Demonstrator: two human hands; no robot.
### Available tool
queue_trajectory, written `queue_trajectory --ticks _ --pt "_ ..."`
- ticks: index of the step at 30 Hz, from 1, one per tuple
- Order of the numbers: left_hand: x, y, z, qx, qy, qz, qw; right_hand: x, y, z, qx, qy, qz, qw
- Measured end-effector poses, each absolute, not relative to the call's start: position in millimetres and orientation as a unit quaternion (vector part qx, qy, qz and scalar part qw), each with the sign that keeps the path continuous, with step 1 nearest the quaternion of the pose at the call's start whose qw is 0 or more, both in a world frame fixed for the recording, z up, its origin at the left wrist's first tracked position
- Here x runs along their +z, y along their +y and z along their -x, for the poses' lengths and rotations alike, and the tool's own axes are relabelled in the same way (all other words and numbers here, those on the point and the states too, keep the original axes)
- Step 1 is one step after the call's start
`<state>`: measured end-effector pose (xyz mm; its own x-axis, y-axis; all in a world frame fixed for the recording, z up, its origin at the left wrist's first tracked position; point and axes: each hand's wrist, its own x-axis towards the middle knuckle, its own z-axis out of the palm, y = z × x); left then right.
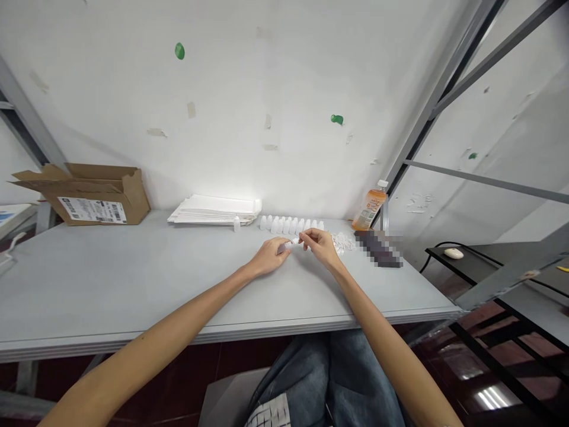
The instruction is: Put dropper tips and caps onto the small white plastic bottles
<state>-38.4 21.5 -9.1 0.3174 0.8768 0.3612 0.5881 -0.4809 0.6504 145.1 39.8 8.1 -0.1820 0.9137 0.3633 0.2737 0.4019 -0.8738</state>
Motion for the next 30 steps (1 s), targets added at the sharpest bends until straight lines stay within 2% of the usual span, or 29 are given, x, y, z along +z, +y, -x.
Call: queue_trajectory --ticks 15,30 --pt "-8.9 21.7 40.2 0.337 0.457 -0.792 0.223 6.3 36.1 -142.3 0.458 -0.674 0.374 0.443" --pt "-11.1 22.7 40.3 0.32 0.448 -0.812 0.194 6.7 35.2 -143.6 0.459 -0.693 0.362 0.422"
